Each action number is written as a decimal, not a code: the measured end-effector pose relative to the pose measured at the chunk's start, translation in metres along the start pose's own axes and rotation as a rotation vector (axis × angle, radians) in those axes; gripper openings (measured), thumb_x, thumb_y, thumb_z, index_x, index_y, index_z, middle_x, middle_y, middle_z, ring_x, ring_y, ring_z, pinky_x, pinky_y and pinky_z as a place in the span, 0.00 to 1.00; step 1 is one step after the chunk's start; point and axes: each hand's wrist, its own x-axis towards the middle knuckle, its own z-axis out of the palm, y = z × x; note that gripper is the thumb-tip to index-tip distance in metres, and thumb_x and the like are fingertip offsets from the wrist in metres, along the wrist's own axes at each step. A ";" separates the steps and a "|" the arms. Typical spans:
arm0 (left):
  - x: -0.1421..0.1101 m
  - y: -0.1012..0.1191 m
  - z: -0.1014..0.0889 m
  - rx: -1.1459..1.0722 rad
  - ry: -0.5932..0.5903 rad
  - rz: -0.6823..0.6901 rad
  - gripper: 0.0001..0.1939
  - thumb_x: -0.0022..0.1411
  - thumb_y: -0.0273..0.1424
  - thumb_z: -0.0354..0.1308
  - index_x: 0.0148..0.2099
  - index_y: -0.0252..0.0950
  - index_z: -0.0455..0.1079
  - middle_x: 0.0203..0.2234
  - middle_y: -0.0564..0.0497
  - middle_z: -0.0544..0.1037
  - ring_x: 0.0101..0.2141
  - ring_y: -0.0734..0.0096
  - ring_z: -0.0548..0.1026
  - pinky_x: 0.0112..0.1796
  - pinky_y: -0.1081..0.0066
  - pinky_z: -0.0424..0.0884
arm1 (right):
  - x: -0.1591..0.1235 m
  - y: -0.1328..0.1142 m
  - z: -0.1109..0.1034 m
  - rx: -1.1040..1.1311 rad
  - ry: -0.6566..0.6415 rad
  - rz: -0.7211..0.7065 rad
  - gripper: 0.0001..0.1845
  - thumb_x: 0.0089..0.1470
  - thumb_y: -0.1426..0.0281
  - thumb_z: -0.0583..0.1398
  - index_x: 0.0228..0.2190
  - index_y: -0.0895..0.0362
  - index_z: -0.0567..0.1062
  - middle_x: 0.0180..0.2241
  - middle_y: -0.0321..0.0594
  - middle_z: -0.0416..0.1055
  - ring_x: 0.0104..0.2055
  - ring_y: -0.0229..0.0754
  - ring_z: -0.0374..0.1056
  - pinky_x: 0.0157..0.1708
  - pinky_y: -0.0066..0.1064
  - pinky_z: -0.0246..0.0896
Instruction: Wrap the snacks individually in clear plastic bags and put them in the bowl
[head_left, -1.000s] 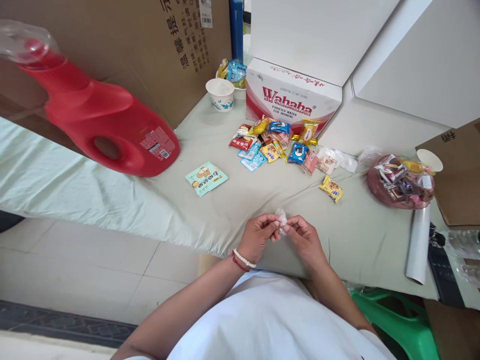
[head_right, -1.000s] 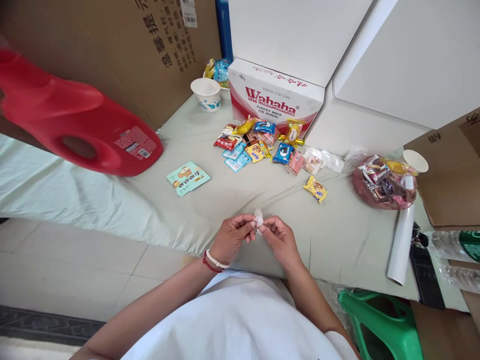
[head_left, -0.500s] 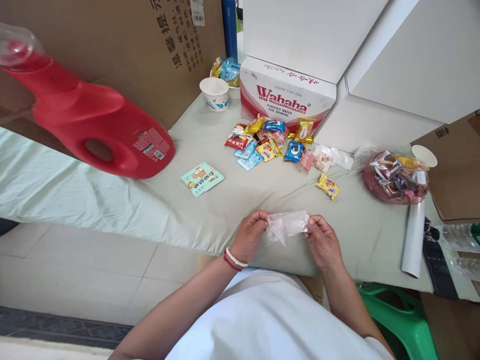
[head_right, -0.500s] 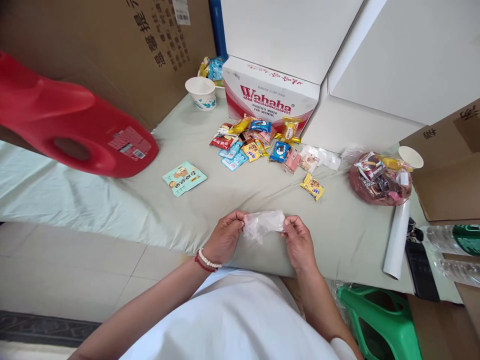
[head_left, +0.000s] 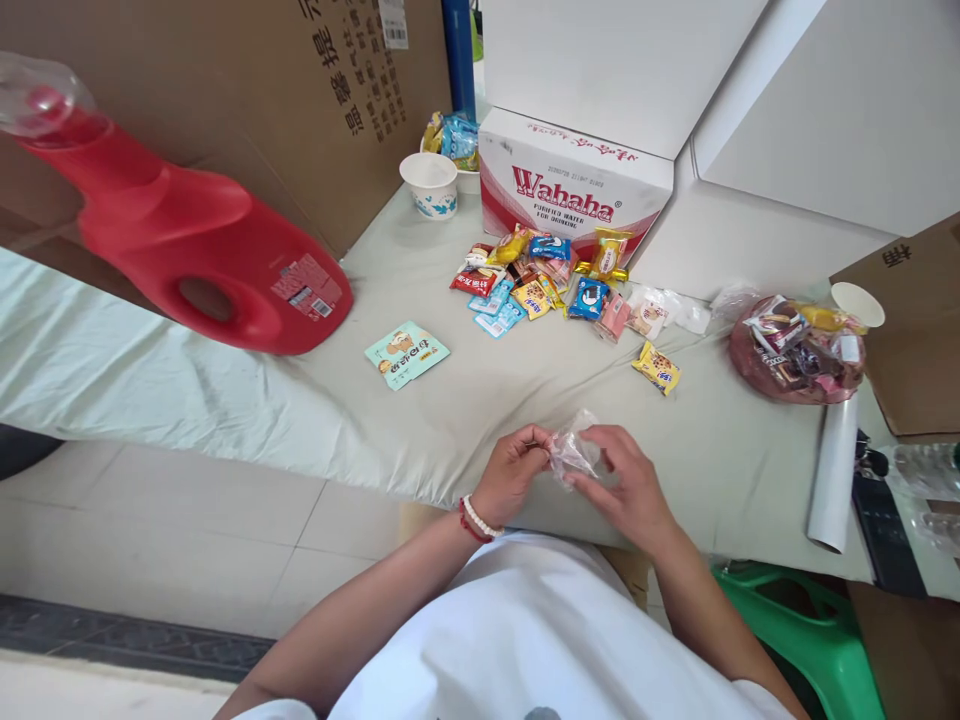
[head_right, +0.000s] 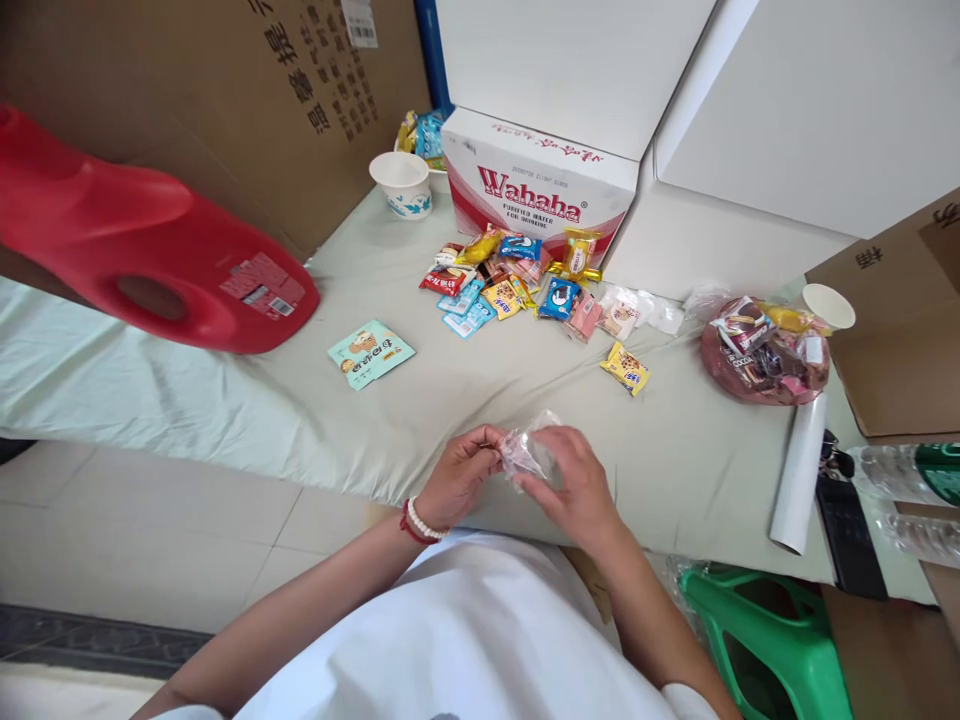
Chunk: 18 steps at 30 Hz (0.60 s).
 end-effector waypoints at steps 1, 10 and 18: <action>0.000 -0.001 0.000 -0.008 0.003 -0.019 0.11 0.53 0.39 0.63 0.30 0.36 0.70 0.30 0.51 0.75 0.33 0.70 0.72 0.37 0.69 0.71 | 0.002 -0.001 0.006 -0.014 -0.036 -0.036 0.13 0.61 0.69 0.61 0.48 0.48 0.77 0.43 0.43 0.76 0.40 0.47 0.68 0.40 0.40 0.66; 0.011 0.000 -0.008 0.049 0.141 0.010 0.19 0.53 0.46 0.67 0.29 0.36 0.68 0.26 0.54 0.73 0.28 0.75 0.69 0.30 0.74 0.65 | -0.003 0.006 0.008 0.265 0.174 0.241 0.06 0.61 0.65 0.63 0.38 0.51 0.81 0.36 0.38 0.77 0.36 0.42 0.70 0.37 0.34 0.66; 0.008 0.021 -0.034 -0.034 0.104 -0.064 0.25 0.51 0.49 0.72 0.31 0.38 0.63 0.18 0.64 0.59 0.17 0.85 0.54 0.20 0.78 0.57 | -0.009 0.038 -0.037 0.820 0.635 0.723 0.20 0.41 0.59 0.76 0.32 0.55 0.76 0.26 0.29 0.68 0.21 0.28 0.55 0.17 0.20 0.49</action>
